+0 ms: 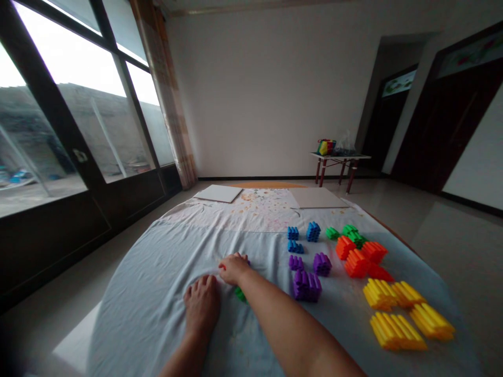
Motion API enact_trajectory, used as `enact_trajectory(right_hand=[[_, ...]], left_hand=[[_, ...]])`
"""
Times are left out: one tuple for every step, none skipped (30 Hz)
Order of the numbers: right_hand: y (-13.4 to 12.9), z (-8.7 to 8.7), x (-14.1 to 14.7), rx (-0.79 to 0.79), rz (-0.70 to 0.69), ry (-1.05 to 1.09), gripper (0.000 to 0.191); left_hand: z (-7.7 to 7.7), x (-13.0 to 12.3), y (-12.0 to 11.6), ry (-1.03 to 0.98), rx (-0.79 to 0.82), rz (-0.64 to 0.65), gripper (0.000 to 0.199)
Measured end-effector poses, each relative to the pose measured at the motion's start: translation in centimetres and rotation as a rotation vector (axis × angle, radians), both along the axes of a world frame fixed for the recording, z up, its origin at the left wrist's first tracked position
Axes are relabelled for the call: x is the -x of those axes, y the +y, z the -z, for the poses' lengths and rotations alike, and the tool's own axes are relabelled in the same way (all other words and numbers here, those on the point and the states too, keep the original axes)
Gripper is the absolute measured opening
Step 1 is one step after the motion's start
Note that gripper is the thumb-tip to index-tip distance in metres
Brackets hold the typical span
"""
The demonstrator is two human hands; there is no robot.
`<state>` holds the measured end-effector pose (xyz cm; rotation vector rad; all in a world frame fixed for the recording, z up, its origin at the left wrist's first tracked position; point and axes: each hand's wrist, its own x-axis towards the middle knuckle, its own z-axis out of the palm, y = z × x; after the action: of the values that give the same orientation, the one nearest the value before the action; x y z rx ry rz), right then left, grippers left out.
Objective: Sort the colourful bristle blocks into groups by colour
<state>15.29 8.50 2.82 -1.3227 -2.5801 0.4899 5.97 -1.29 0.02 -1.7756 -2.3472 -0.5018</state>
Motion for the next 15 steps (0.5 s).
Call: enact_trajectory(right_hand=[[-0.2,0.0,-0.4,-0.002,0.013,-0.003,0.03],[-0.4,-0.1,-0.8,-0.005,0.031,-0.004,0.03],[-0.6,-0.1,-1.2,-0.009,0.052,-0.004,0.029],[-0.8,-0.1,-1.7,-0.014,0.072,-0.003,0.029],[-1.1,-0.1,-2.1,-0.02,0.095,-0.002,0.03],[-1.3,0.0,-2.6,-0.024,0.117,-0.001,0.031],[-1.6,0.0,-3.2,-0.027,0.139,-0.002,0.033],[-1.9,0.0,-3.7,-0.028,0.156,-0.004,0.033],[-2.2,0.0,-4.3,-0.026,0.168,-0.007,0.033],[-2.5,0.0,-4.8,-0.023,0.174,-0.009,0.031],[-2.8,-0.2,-5.3,-0.02,0.175,-0.011,0.029],[-3.1,-0.4,-5.7,-0.019,0.173,-0.011,0.027],[-3.5,-0.6,-6.0,-0.028,0.172,-0.003,0.026],[-3.8,-0.9,-6.3,-0.051,0.177,0.014,0.026],[-4.1,-1.2,-6.4,-0.086,0.189,0.035,0.026]], left_hand=[[0.0,0.0,0.0,0.001,-0.002,-0.007,0.033],[0.0,-0.1,0.0,0.002,-0.003,-0.014,0.033],[-0.1,-0.1,0.0,0.004,-0.005,-0.021,0.032],[-0.2,-0.2,0.0,0.005,-0.007,-0.028,0.032],[-0.2,-0.2,0.1,0.006,-0.01,-0.034,0.032],[-0.3,-0.3,0.1,0.006,-0.012,-0.039,0.032],[-0.3,-0.3,0.1,0.006,-0.015,-0.043,0.032],[-0.3,-0.3,0.1,0.004,-0.016,-0.044,0.032],[-0.4,-0.3,0.1,0.003,-0.017,-0.045,0.032],[-0.4,-0.3,0.1,0.003,-0.016,-0.045,0.031],[-0.4,-0.3,0.1,0.004,-0.016,-0.046,0.031],[-0.3,-0.3,0.1,0.006,-0.015,-0.045,0.031],[-0.3,-0.3,0.1,0.007,-0.014,-0.045,0.031],[-0.2,-0.3,0.1,0.008,-0.013,-0.045,0.032],[-0.1,-0.2,0.2,0.009,-0.011,-0.043,0.032]])
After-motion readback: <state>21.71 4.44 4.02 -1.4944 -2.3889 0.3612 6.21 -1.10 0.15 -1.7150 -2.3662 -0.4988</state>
